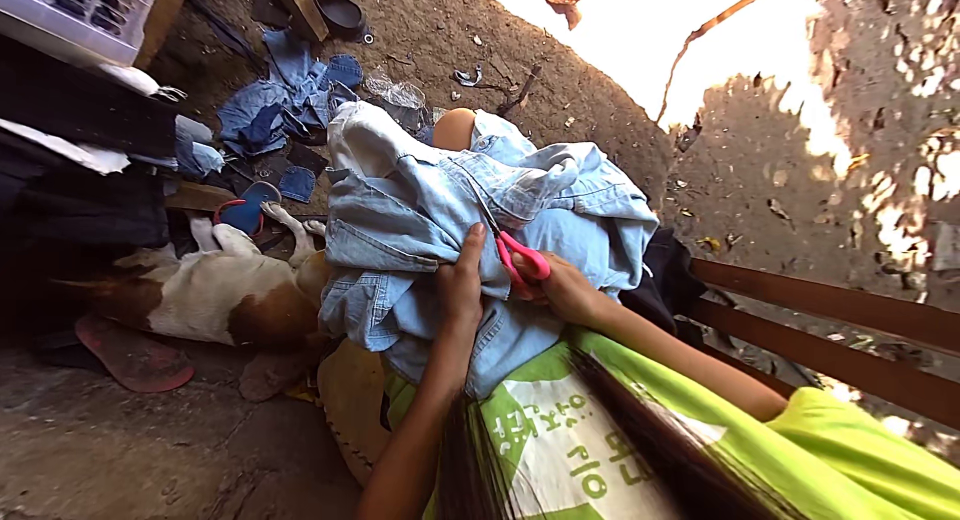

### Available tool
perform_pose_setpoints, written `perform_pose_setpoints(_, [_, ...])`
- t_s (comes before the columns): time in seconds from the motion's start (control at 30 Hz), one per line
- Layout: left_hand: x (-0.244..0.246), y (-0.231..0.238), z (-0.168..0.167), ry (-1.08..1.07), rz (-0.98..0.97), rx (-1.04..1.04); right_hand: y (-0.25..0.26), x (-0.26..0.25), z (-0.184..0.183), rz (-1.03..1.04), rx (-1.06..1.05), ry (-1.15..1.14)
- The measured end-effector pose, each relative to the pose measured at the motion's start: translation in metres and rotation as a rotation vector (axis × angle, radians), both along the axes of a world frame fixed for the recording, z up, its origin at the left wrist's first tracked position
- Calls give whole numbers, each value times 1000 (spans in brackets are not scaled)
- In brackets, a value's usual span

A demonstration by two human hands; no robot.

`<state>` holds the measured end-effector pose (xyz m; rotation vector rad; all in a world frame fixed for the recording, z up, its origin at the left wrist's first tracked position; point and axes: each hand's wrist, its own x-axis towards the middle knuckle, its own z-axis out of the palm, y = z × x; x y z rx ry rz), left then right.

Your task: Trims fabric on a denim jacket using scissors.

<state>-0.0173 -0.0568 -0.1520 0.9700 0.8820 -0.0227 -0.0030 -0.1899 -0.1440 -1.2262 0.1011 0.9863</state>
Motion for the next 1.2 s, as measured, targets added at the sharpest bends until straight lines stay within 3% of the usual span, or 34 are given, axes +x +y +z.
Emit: perform_pose_setpoints(1.2, [-3, 6, -2, -11, -36, -59, 6, 13, 2, 50, -10, 136])
